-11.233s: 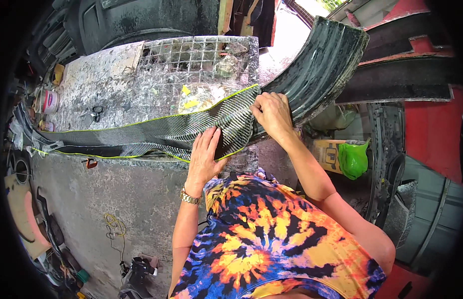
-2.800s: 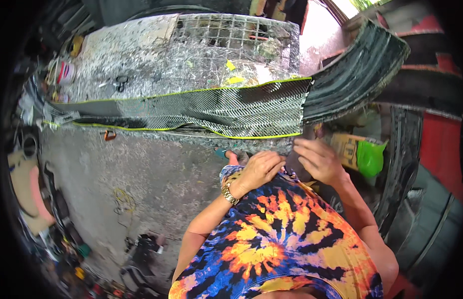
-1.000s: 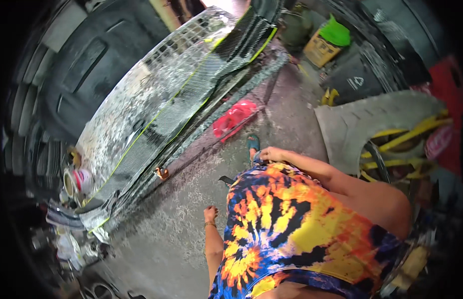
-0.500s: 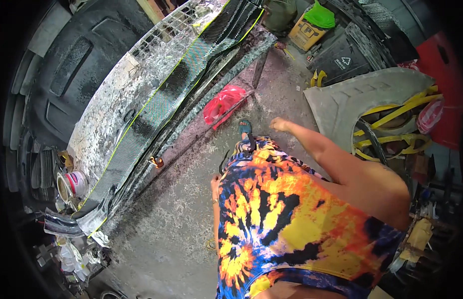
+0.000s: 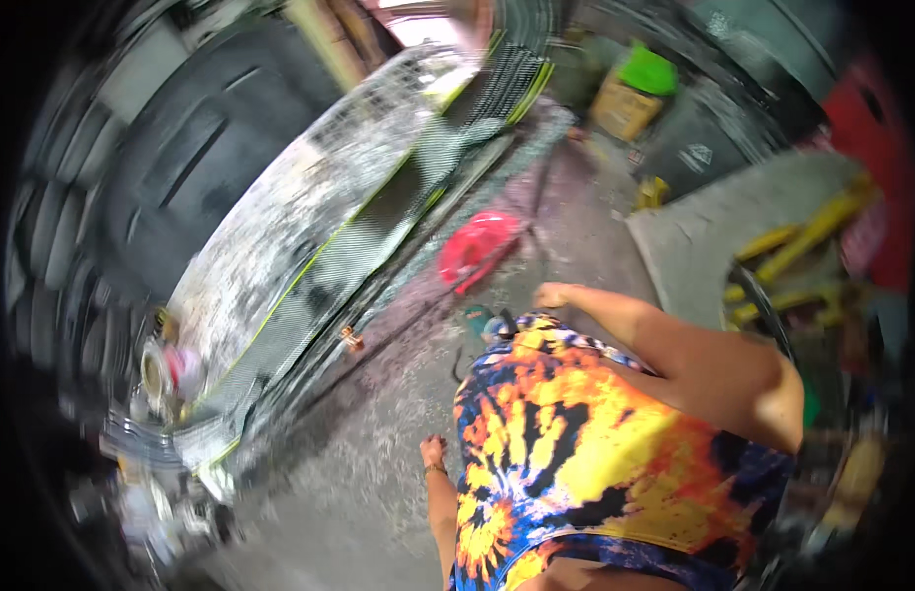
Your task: The person aligns and smooths a carbon fiber wrap onto a curved car part by hand across its surface.
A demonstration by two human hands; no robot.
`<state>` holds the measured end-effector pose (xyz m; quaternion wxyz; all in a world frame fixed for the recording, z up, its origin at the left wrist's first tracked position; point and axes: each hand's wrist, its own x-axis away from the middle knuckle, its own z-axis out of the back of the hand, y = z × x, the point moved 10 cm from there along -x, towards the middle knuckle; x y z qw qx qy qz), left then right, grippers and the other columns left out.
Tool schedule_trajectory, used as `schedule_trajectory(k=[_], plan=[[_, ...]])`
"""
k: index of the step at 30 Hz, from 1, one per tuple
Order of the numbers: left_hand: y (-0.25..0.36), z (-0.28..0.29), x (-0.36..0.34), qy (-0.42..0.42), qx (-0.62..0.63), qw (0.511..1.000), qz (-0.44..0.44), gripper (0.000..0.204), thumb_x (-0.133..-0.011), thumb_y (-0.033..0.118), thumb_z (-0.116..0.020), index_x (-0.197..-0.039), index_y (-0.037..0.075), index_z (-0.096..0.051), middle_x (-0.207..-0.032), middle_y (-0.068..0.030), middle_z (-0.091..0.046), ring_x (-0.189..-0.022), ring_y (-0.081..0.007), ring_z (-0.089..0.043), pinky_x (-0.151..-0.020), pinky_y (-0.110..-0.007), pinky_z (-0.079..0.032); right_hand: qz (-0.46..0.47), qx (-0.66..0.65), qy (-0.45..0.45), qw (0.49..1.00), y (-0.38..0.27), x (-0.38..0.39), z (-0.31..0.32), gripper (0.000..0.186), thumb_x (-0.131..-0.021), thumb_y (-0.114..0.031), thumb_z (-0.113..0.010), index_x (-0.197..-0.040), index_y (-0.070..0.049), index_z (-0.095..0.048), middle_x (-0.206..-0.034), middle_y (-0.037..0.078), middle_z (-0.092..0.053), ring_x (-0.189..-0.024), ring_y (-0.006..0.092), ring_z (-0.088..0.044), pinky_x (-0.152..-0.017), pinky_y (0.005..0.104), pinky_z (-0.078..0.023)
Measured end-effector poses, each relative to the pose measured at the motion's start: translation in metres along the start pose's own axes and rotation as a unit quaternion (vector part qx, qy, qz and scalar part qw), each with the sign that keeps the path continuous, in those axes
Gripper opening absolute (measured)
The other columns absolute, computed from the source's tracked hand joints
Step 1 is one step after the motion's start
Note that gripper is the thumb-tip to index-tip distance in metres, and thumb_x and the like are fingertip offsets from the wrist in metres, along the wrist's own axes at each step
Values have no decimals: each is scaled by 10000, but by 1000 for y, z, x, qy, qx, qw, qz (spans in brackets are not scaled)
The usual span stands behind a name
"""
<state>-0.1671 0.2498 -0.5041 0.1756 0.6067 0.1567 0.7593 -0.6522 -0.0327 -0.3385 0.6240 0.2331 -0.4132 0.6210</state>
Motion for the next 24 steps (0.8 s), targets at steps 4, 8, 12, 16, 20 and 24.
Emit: schedule_trajectory(k=[4,8,12,16,20,24], plan=[[87,-5,22,-4,-31,997,-73,356,-860,226,-621,-1048,-62,-711,-864,-124,-732,-784,-199,-686,-697,-356,-538,55,-154,-23,986,26,-10,-7,283,-896,-298,-599,-721,-77,-628,-576,55,-549,-485,171,-512,-441,376,-410],[93,-11,24,34,-16,995,-93,387,-891,315,-644,-1158,44,-715,-1007,-157,-753,-938,-283,-719,-865,-415,-538,3,-209,-89,974,-6,-42,-37,224,-905,-231,-632,-787,-44,-672,-650,43,-599,-536,164,-532,-468,347,-429],[94,-61,57,39,32,992,-112,400,-904,354,-648,-1167,60,-717,-1050,-159,-749,-994,-269,-716,-895,-401,-530,7,-170,-115,979,-46,-50,-37,195,-910,-226,-622,-884,-53,-708,-714,30,-624,-610,157,-559,-536,342,-459],[113,-62,77,31,-96,986,-130,402,-918,385,-613,-1178,99,-721,-1106,-161,-735,-1048,-317,-698,-931,-425,-521,110,-147,-158,970,-93,-98,-35,169,-944,-206,-619,-910,-61,-698,-652,8,-583,-497,115,-500,-449,285,-376],[77,-27,68,62,-66,992,-88,404,-928,390,-630,-1151,64,-714,-1106,-182,-729,-1062,-324,-690,-926,-410,-524,103,-145,-125,976,-148,-110,-25,159,-953,-214,-629,-984,-72,-692,-752,26,-638,-566,129,-561,-479,279,-427],[53,14,43,4,-59,991,-121,412,-932,341,-608,-1191,35,-703,-1169,-229,-700,-1137,-365,-654,-994,-421,-494,92,-210,-94,969,-175,-116,-30,178,-962,-243,-641,-1041,-88,-678,-794,13,-645,-623,118,-587,-502,292,-457]])
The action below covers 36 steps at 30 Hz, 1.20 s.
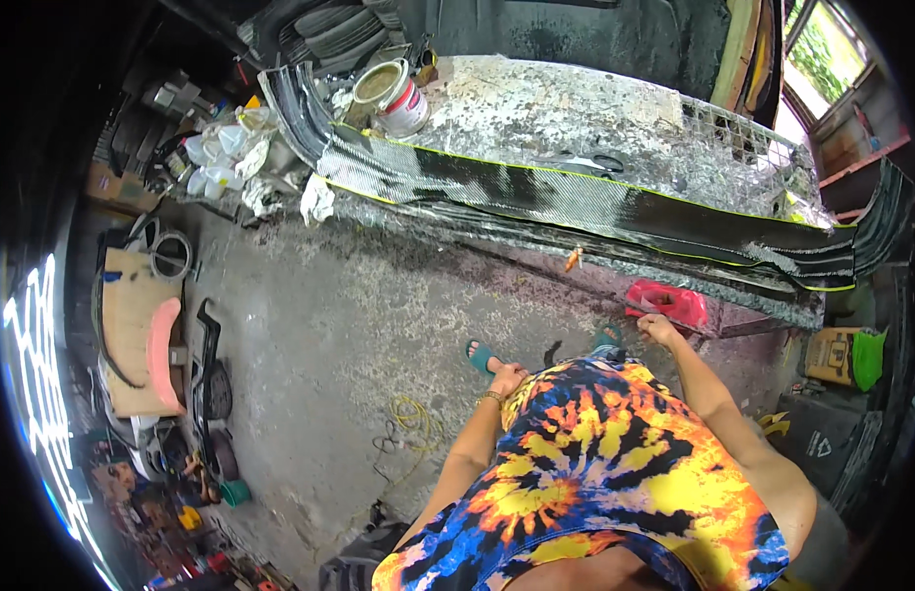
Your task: The person aligns and smooths a carbon fiber wrap onto a curved car part by hand across its surface.
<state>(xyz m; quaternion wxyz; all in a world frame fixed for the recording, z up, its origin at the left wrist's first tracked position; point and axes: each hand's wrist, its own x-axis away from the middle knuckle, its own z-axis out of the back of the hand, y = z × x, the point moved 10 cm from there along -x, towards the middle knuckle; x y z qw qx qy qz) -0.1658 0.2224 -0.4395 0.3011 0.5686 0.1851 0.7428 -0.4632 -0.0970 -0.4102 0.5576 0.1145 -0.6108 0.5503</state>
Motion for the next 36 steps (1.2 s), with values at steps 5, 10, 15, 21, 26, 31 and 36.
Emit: schedule_trajectory(k=[5,10,15,21,26,31,36], plan=[[-54,69,-22,-56,-72,995,-31,403,-922,304,-644,-1214,30,-696,-1129,-199,-726,-1102,-355,-672,-985,-406,-505,-61,-44,89,993,10,12,-50,157,-928,-177,-642,-1043,-79,-683,-817,36,-671,-654,141,-623,-514,317,-488],[-83,189,-11,22,64,996,-63,258,-912,219,-681,-1047,3,-722,-908,-131,-759,-891,-245,-721,-834,-352,-555,-43,48,87,994,10,42,-150,209,-896,-178,-634,-818,-8,-724,-700,87,-692,-664,201,-664,-558,367,-509],[-126,315,-2,121,18,990,-73,191,-917,216,-687,-961,35,-727,-807,-106,-748,-756,-221,-717,-727,-365,-558,-15,202,170,964,-117,97,-228,353,-868,-361,-684,-822,-11,-698,-821,208,-700,-763,374,-682,-698,450,-527],[12,440,5,226,-117,948,-191,191,-934,210,-673,-999,35,-717,-955,-154,-727,-873,-331,-701,-790,-405,-549,141,198,92,966,-265,84,-293,430,-976,-426,-564,-833,-23,-605,-787,228,-616,-835,438,-617,-741,504,-461],[118,483,10,219,-185,908,-305,168,-943,173,-663,-1030,39,-715,-1067,-139,-712,-970,-316,-686,-868,-399,-533,225,219,-20,949,-373,27,-342,289,-990,-325,-542,-1148,-93,-607,-1007,227,-687,-1001,433,-649,-825,524,-498],[185,493,12,202,-245,858,-403,168,-935,134,-671,-1075,45,-701,-1138,-132,-712,-1060,-315,-670,-928,-402,-520,256,244,-58,933,-458,4,-356,292,-963,-281,-569,-1194,-105,-606,-1082,185,-704,-1042,407,-660,-860,498,-522],[196,450,-7,-18,-179,913,-367,150,-946,131,-647,-973,-11,-687,-997,-188,-704,-919,-367,-682,-807,-412,-523,255,204,-52,944,-468,13,-348,321,-997,-329,-527,-1203,-107,-634,-1085,190,-701,-1038,398,-652,-894,486,-500]])
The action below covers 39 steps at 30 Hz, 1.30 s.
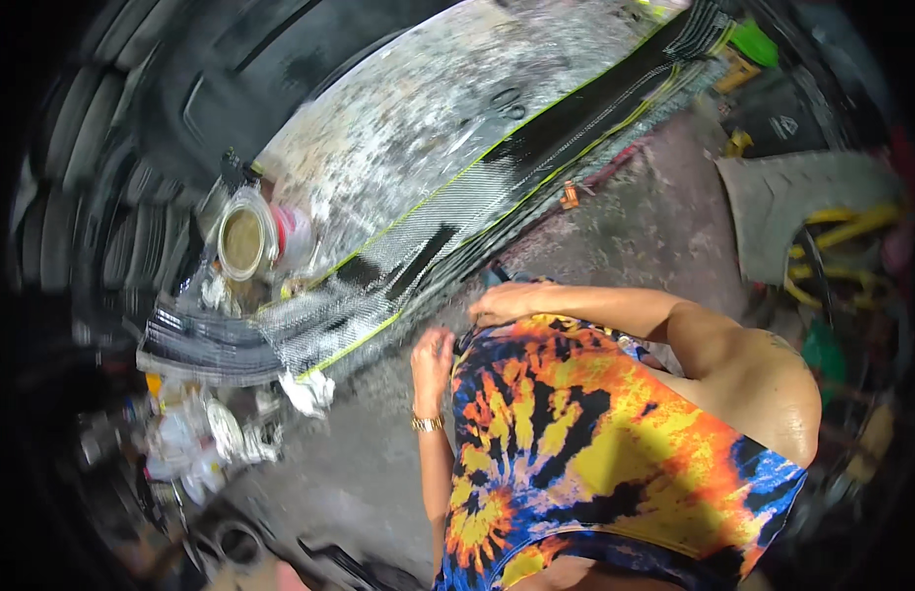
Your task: The person aligns and smooths a carbon fiber wrap onto a curved car part by hand across its surface.
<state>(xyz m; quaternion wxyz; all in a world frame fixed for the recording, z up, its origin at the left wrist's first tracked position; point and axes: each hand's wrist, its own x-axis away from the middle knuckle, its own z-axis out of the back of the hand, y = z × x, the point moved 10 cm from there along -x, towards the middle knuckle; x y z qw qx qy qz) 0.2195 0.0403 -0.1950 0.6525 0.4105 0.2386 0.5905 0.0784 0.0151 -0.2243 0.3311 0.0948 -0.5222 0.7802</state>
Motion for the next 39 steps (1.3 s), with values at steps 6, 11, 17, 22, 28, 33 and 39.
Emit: schedule_trajectory(k=[6,11,17,22,28,33,39], plan=[[-24,-22,-27,-190,92,977,29,262,-979,207,-612,-994,-40,-698,-957,-186,-709,-868,-320,-684,-829,-376,-519,-78,-75,102,989,16,40,-7,356,-1013,-366,-469,-1124,-76,-643,-1096,177,-693,-1029,384,-650,-879,487,-496],[13,-27,-24,-311,-64,933,-171,269,-972,219,-606,-1080,-13,-689,-1046,-208,-697,-981,-399,-668,-848,-435,-523,-94,-130,215,963,-27,105,-38,300,-1050,-318,-438,-1135,-68,-580,-1061,202,-653,-986,406,-640,-831,501,-492],[20,-53,27,-391,-161,842,-334,207,-987,194,-549,-990,14,-652,-987,-208,-668,-961,-404,-647,-806,-492,-521,-307,-100,247,913,-71,183,-129,379,-1020,-277,-481,-1354,-119,-563,-1202,184,-671,-1104,404,-634,-879,519,-522],[26,-57,63,-405,-307,771,-385,183,-887,151,-611,-1024,36,-648,-1093,-147,-679,-1029,-334,-661,-852,-462,-523,-456,-102,63,882,-108,219,-196,250,-874,-161,-625,-1078,-26,-671,-1082,208,-707,-1018,393,-685,-780,516,-554],[19,-68,87,-407,-326,776,-353,256,-936,218,-564,-1098,34,-640,-1141,-157,-675,-1080,-343,-647,-897,-466,-518,-376,-209,47,902,-99,239,-227,405,-841,-194,-692,-1221,-64,-634,-1175,191,-700,-1116,382,-657,-867,511,-529],[13,-112,104,-418,-340,792,-287,305,-960,272,-526,-1109,31,-639,-1169,-177,-673,-1082,-366,-655,-923,-472,-507,-295,-231,55,925,-60,273,-248,506,-843,-354,-732,-1248,-75,-616,-1196,164,-700,-1113,365,-652,-889,491,-510],[66,-176,138,-379,-393,780,-305,202,-965,194,-523,-1069,75,-649,-1077,-125,-680,-1035,-300,-681,-863,-447,-527,-296,-187,58,935,-21,341,-263,473,-835,-381,-734,-1138,-26,-659,-1119,189,-710,-995,316,-691,-857,475,-518]])
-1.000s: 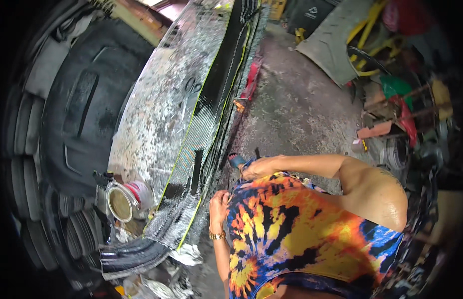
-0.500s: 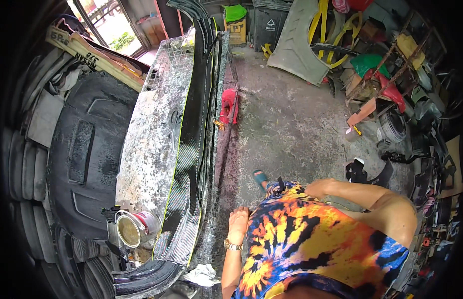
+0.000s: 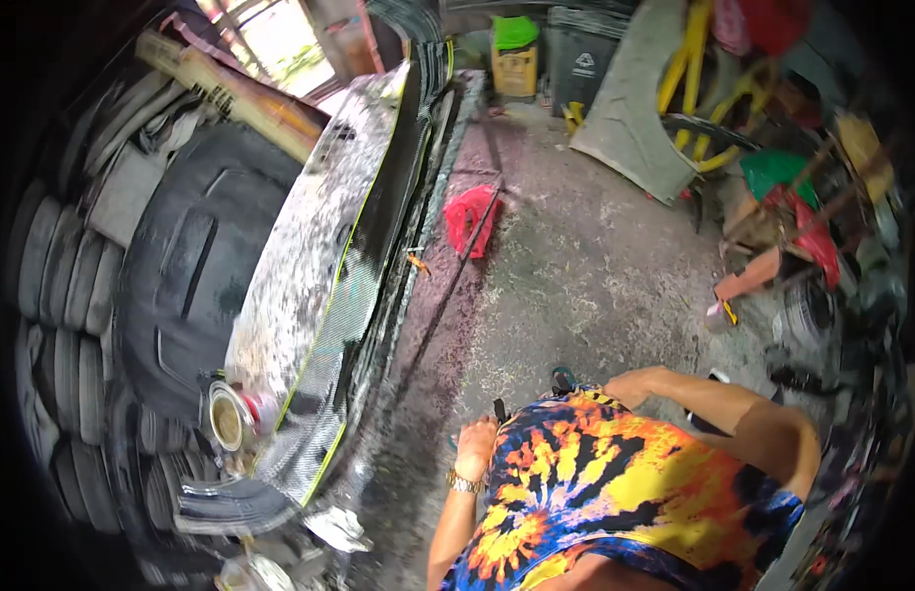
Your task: The person aligns and smooths a carbon fiber wrap onto a curved car part by hand across its surface.
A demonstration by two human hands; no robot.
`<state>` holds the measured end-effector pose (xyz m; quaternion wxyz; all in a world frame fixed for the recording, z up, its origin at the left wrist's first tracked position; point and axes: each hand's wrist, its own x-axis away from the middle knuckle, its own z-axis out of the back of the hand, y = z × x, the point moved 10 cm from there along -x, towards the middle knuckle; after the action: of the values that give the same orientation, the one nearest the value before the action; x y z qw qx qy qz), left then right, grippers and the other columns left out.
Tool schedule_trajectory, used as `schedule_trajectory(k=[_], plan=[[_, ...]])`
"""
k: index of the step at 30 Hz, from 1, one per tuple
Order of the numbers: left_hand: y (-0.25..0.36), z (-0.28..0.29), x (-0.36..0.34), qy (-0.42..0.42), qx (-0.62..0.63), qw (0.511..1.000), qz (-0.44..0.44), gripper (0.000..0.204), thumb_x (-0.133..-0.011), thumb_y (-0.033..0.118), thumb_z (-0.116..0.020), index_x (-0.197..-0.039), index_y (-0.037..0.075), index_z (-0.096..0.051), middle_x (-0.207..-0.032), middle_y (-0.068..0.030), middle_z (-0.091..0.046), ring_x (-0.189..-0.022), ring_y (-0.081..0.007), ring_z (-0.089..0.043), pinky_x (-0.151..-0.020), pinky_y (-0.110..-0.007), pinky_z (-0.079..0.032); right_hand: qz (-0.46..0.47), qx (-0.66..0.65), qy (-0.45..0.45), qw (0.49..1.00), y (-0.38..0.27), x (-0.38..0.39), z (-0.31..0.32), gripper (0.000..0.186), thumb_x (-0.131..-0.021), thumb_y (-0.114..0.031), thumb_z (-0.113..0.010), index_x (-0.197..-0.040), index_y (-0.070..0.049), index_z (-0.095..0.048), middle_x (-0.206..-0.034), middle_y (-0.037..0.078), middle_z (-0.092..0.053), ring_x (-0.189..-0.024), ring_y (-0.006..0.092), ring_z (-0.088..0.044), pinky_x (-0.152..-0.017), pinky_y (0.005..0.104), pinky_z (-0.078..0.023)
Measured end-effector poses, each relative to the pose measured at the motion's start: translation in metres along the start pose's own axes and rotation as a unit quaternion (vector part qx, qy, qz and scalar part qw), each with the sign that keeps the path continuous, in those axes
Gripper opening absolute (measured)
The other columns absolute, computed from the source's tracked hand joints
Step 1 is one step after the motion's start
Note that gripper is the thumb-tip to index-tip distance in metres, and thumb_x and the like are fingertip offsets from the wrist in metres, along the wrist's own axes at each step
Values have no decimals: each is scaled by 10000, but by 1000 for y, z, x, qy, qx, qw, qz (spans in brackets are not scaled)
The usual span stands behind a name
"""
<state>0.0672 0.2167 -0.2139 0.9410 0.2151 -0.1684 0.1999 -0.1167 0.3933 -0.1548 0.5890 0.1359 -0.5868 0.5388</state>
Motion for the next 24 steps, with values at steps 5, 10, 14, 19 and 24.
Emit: schedule_trajectory(k=[5,10,14,19,24], plan=[[63,-26,-19,61,-13,998,6,171,-874,198,-582,-938,108,-712,-993,-104,-684,-960,-269,-679,-766,-419,-505,-3,-74,27,997,50,30,2,384,-877,-354,-674,-1080,-29,-691,-1099,196,-714,-965,311,-691,-813,465,-520],[93,-22,-31,96,-67,990,78,170,-863,252,-627,-862,130,-744,-947,-82,-720,-929,-236,-676,-771,-381,-479,-48,-147,70,986,89,60,10,420,-876,-390,-657,-1092,-31,-691,-1117,198,-712,-985,313,-689,-825,462,-517],[103,-12,-10,58,-24,985,163,190,-915,223,-571,-1005,123,-706,-1015,-83,-690,-970,-237,-666,-810,-381,-482,-34,-140,72,987,99,70,21,449,-875,-418,-643,-1101,-33,-691,-1131,199,-710,-1002,315,-687,-834,460,-514],[106,-3,-15,27,13,983,183,229,-942,185,-539,-1104,123,-688,-1069,-68,-669,-997,-225,-661,-845,-370,-489,-24,-152,92,984,101,75,36,487,-874,-454,-625,-1113,-35,-691,-1149,200,-708,-1022,317,-686,-846,457,-510],[101,-5,-11,54,1,975,214,201,-932,178,-548,-1040,108,-704,-1061,-80,-672,-1032,-222,-643,-859,-362,-487,-12,-176,116,977,95,79,45,524,-873,-489,-607,-1125,-37,-690,-1167,202,-706,-1043,319,-684,-857,455,-507]])
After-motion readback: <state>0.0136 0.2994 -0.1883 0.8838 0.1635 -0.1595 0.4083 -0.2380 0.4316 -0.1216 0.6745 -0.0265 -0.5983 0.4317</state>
